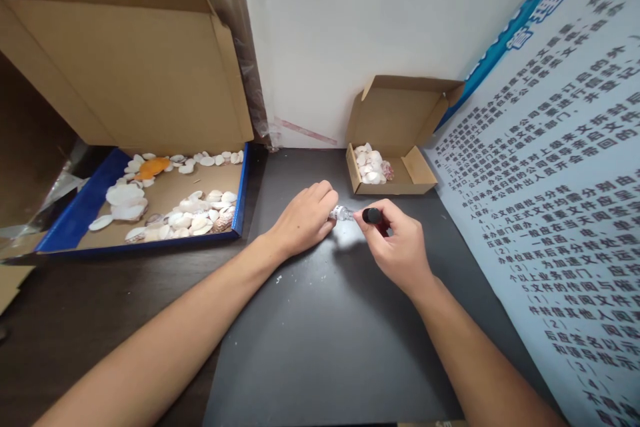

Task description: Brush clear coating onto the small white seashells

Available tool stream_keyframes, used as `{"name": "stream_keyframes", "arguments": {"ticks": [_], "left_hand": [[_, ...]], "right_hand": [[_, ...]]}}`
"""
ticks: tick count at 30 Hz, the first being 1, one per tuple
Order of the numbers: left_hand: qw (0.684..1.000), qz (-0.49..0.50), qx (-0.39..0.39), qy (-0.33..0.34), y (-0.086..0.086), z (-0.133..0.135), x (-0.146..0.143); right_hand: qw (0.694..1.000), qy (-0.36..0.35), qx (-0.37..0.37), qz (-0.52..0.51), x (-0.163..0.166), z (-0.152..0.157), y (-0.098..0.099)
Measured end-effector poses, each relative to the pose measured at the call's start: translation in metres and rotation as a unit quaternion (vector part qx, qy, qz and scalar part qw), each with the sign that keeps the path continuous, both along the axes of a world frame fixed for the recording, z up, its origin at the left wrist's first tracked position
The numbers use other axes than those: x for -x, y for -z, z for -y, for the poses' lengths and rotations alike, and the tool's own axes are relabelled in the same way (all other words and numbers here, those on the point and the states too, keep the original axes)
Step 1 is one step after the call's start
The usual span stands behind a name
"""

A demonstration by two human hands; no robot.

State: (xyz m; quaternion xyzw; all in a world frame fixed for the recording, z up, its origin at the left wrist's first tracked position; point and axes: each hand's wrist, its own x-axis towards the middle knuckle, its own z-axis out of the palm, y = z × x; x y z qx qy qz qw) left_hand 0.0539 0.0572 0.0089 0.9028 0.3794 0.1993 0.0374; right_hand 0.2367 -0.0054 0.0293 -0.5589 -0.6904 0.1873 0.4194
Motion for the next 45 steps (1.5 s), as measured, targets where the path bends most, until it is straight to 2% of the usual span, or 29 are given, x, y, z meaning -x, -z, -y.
{"name": "stream_keyframes", "arguments": {"ticks": [4,9,17,22,26,32,39,45], "left_hand": [[1.0,-0.003,-0.001,0.0,0.001,0.0,0.0],[1.0,-0.012,-0.007,-0.001,0.0,0.0,0.0],[1.0,-0.014,-0.005,0.008,-0.001,0.0,-0.001],[1.0,-0.008,-0.007,0.018,0.0,0.0,-0.001],[1.0,-0.01,-0.009,0.017,0.0,0.0,-0.002],[1.0,-0.008,-0.016,0.004,0.0,0.0,-0.002],[1.0,0.021,-0.014,0.001,0.002,-0.001,-0.001],[0.999,0.054,-0.004,-0.006,0.003,-0.002,0.0]], "right_hand": [[1.0,-0.003,-0.013,0.021,-0.002,-0.001,-0.001],[1.0,0.0,0.02,0.002,-0.003,-0.003,-0.001],[0.982,0.01,0.117,-0.146,-0.006,-0.012,0.005],[0.933,-0.005,0.2,-0.299,-0.005,-0.017,0.012],[0.891,0.004,0.245,-0.382,0.0,-0.017,0.013],[0.842,-0.008,0.297,-0.451,0.005,-0.015,0.008],[0.766,-0.021,0.335,-0.548,0.008,-0.013,0.008],[0.733,-0.047,0.348,-0.582,0.009,-0.011,0.006]]}}
